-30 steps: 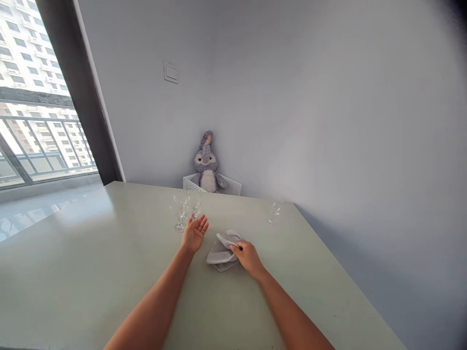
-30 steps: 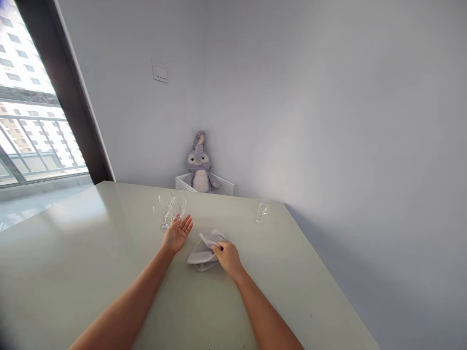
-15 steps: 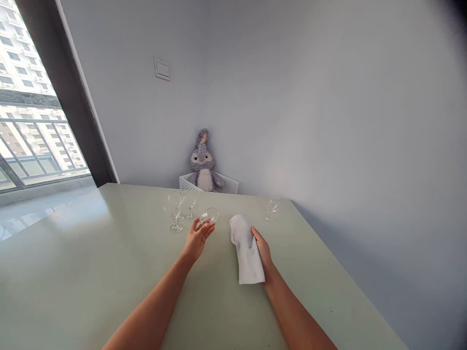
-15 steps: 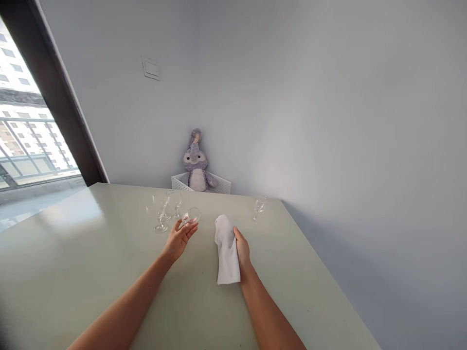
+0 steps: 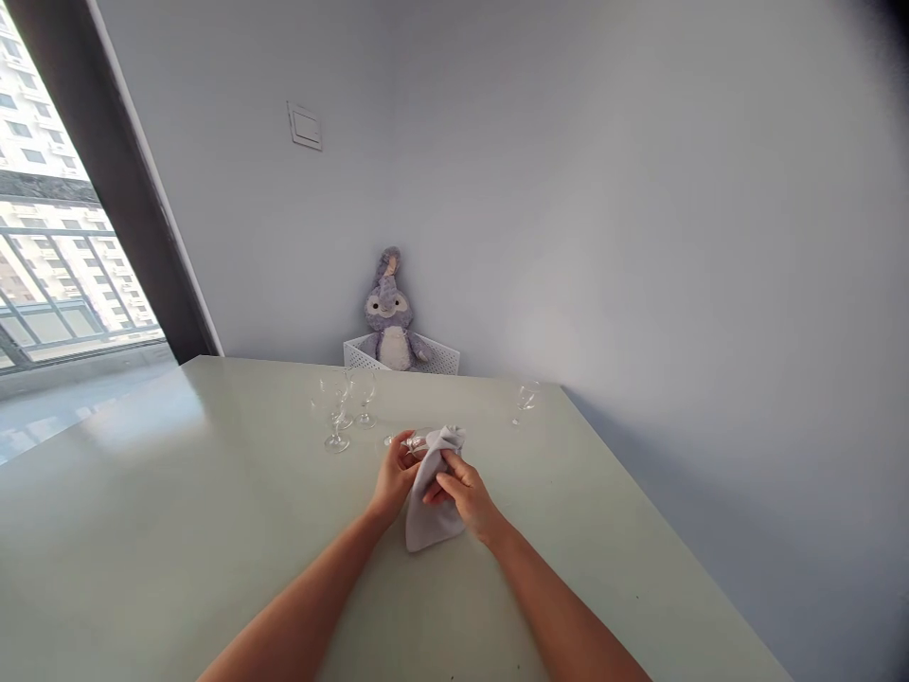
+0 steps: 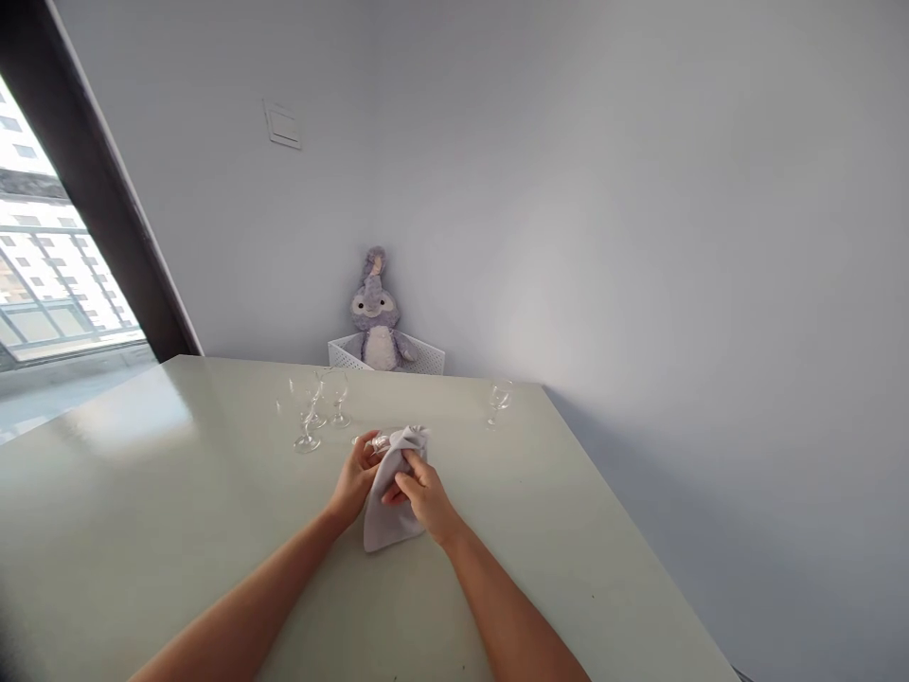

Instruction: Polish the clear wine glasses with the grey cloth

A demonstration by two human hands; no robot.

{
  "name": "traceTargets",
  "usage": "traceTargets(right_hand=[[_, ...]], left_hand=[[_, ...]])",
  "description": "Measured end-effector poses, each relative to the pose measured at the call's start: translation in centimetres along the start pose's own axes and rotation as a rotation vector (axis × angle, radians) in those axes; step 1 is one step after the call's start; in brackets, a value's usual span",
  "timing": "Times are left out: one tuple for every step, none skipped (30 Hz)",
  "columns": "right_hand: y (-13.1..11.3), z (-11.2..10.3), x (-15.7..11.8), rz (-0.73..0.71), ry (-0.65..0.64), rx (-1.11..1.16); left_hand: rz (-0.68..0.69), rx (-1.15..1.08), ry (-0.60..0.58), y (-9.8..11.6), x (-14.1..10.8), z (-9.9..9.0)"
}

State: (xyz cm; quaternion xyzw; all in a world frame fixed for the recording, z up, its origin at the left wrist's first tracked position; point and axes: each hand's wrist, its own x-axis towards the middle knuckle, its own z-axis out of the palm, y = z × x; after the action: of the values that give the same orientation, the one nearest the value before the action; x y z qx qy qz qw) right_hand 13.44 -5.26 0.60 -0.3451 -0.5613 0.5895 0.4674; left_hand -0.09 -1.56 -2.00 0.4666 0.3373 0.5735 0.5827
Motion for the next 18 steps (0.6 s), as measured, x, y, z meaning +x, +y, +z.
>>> traceTargets(right_hand=[[0.2,-0.2,0.1,0.012,-0.009,-0.001],[0.4,-0.3,0.2,0.026,-0.007,0.001],[0.7,-0.4,0.4,0.038,0.005,0.001],[1.1,-0.6,0.6,0.050,0.022,0.002],[1.4,-0.7,0.7,0.060,0.045,0.005],[1.7,-0.8,0.9,0.069,0.076,0.020],[1.9,-1.0,1.0,0.080,0.108,0.054],[2.1,-1.2,1.1,0.092,0.139,0.110],[2.2,-1.3,1.2,0.108,0.163,0.188],[2.3,-1.5,1.3,0.131,0.173,0.276],[2.3,-1.6,1.3,0.157,0.171,0.364],[2.3,-1.7,1.3,0.184,0.160,0.438],[2.2,-1.6,1.3,0.203,0.148,0.488],[2.2,-1.5,1.2,0.212,0.136,0.506],[2.2,-1.3,1.1,0.210,0.125,0.488],[2.3,-1.0,1.0,0.195,0.116,0.433],[2.3,-0.7,0.8,0.169,0.108,0.342],[2.3,-0.4,0.6,0.129,0.108,0.221]], left_hand=[[0.017,0.020,-0.025,-0.1,-0.1,0.1],[0.034,0.044,-0.048,-0.3,-0.1,0.1],[0.051,0.072,-0.066,-0.5,-0.2,0.2],[0.063,0.100,-0.082,-0.7,-0.2,0.2],[0.067,0.129,-0.100,-0.9,-0.2,0.2],[0.065,0.156,-0.124,-1.0,-0.2,0.2],[0.065,0.177,-0.148,-1.0,-0.1,0.1],[0.069,0.189,-0.169,-0.9,-0.1,0.0],[0.082,0.190,-0.181,-0.7,0.0,-0.1],[0.102,0.181,-0.182,-0.4,0.1,-0.3],[0.125,0.166,-0.175,-0.1,0.2,-0.4],[0.143,0.147,-0.166,0.2,0.3,-0.6],[0.148,0.131,-0.160,0.5,0.3,-0.7],[0.139,0.118,-0.159,0.7,0.4,-0.8],[0.119,0.106,-0.162,0.9,0.4,-0.9],[0.090,0.088,-0.165,1.1,0.4,-1.1],[0.057,0.064,-0.164,1.2,0.5,-1.2],[0.021,0.039,-0.160,1.3,0.5,-1.3]])
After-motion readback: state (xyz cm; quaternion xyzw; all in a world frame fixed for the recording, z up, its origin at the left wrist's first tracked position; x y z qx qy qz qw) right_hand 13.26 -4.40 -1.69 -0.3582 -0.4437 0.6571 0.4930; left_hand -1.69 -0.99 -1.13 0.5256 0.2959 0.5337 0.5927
